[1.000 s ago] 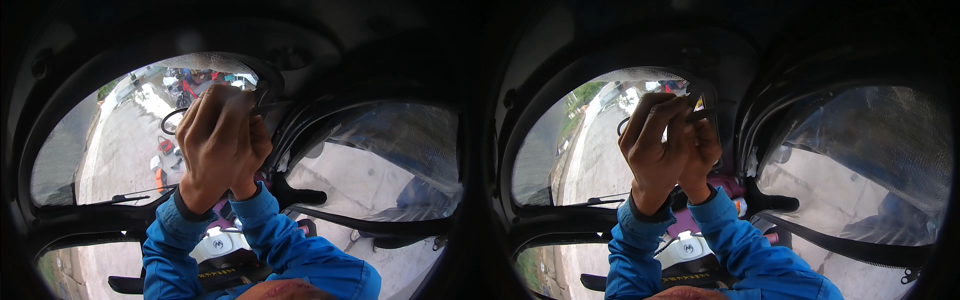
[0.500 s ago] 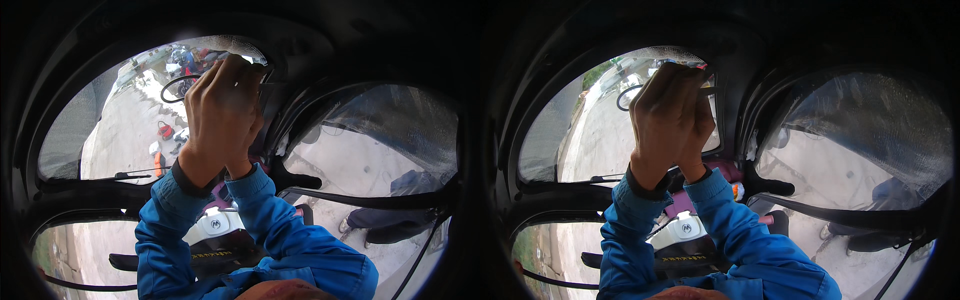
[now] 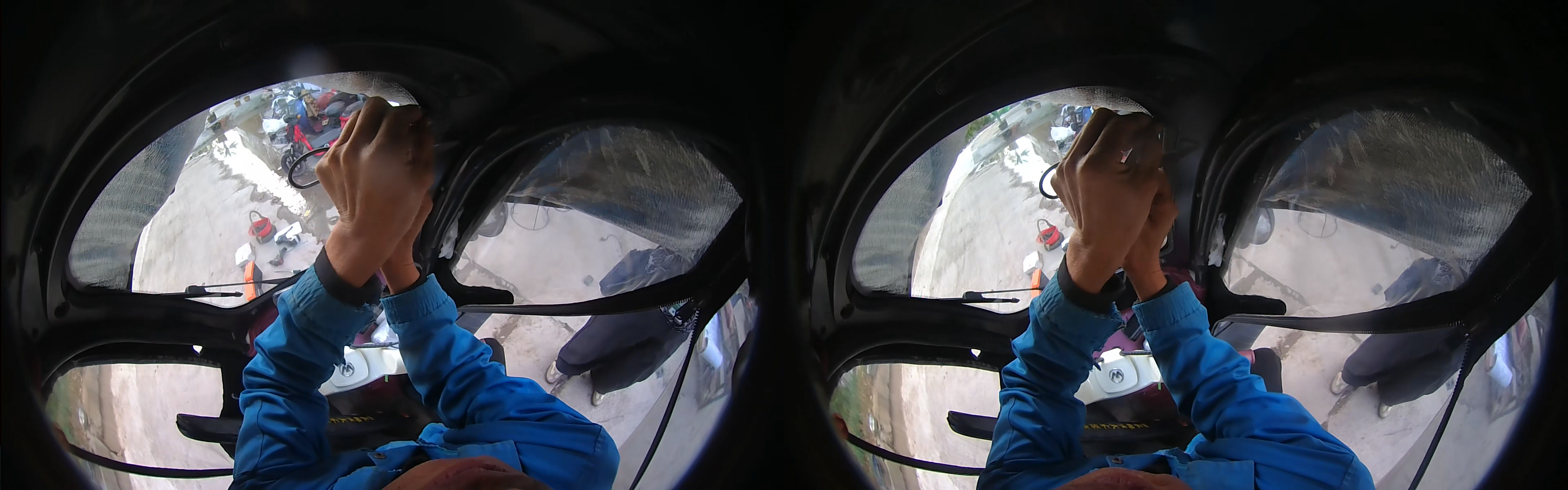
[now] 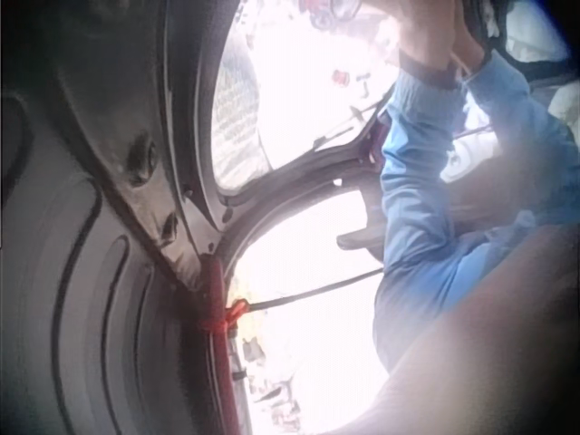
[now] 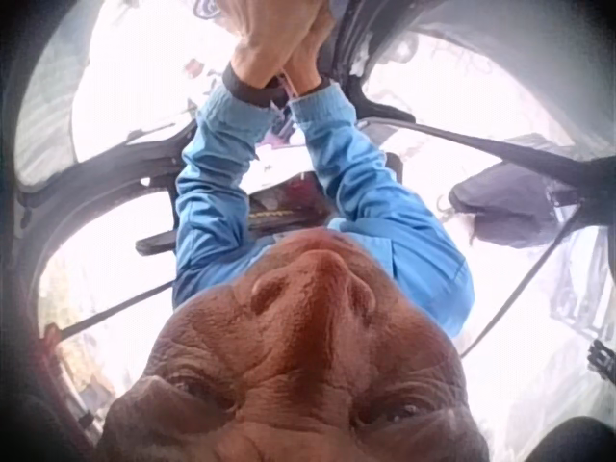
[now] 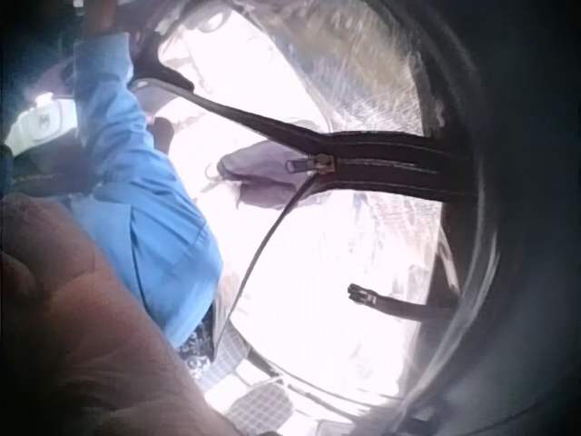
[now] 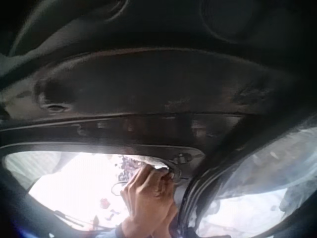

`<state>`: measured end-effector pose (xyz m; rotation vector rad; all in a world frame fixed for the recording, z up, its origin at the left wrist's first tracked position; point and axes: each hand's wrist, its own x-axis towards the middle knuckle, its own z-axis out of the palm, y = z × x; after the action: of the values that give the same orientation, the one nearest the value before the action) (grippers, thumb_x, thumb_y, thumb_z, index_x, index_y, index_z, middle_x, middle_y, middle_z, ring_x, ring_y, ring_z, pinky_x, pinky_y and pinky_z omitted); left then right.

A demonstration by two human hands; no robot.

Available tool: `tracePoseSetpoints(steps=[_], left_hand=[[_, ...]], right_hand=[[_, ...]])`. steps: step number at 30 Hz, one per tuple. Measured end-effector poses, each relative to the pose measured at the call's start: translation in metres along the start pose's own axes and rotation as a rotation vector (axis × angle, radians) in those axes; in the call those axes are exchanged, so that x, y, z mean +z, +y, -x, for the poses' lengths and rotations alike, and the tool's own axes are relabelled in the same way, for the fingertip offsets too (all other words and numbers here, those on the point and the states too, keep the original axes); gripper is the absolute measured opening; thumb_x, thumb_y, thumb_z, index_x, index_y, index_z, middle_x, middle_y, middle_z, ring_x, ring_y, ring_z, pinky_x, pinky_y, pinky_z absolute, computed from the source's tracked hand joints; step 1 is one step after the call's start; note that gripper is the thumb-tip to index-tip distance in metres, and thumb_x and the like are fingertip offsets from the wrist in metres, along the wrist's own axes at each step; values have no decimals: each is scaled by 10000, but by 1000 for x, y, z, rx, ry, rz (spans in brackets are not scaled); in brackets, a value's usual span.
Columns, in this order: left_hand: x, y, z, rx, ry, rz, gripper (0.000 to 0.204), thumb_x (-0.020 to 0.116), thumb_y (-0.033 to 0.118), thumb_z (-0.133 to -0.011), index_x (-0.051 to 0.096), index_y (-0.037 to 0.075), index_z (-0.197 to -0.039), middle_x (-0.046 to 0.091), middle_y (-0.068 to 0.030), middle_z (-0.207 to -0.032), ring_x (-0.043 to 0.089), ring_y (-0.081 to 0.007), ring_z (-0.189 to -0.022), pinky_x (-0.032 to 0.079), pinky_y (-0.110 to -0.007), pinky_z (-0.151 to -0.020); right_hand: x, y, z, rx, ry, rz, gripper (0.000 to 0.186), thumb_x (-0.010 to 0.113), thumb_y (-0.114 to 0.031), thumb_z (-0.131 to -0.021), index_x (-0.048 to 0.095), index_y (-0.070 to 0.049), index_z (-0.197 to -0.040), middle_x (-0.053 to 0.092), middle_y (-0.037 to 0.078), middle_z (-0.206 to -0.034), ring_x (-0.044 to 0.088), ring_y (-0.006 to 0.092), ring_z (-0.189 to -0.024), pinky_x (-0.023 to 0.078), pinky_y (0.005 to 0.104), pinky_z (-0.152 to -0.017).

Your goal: The person repairs a scooter canopy by hand, inserting small fasteners into holes along the canopy edge and securing them. They then use pliers to pull and trim a black elastic band along the canopy frame, repeating the process at multiple points.

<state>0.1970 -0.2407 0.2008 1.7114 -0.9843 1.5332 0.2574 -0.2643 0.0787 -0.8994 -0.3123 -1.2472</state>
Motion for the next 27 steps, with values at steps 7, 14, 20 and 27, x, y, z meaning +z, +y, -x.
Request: tracePoseSetpoints(steps=[7,14,20,27], left_hand=[[2,-14,2,62,-4,30,125,769,168,-849,768,110,-960,722,-86,-998,733,-278,-811,576,-369,-607],[-20,-20,9,213,-21,-209,172,780,100,-859,786,95,-1032,762,-59,-921,755,-260,-833,591,-355,-668],[-16,-32,2,221,-137,-33,159,732,16,-869,765,62,-1018,761,-92,-908,749,-293,-824,601,-387,-725],[-10,-29,2,184,-124,54,190,728,13,-801,740,32,-989,739,-132,-907,736,-311,-815,605,-412,-724]], right_hand=[[10,-1,-2,297,82,-406,188,721,-168,-1012,662,-18,-1109,686,16,-1018,624,73,-928,502,241,-801],[19,-11,-10,190,100,-506,213,672,-230,-1088,663,-20,-1052,691,3,-955,612,58,-859,499,247,-738],[24,-7,-9,274,140,-666,235,673,-247,-1093,667,-17,-1047,686,-3,-946,608,55,-862,494,248,-735],[22,-2,-8,125,115,-526,208,670,-215,-1079,683,-14,-1133,703,14,-1016,637,69,-928,517,254,-798]])
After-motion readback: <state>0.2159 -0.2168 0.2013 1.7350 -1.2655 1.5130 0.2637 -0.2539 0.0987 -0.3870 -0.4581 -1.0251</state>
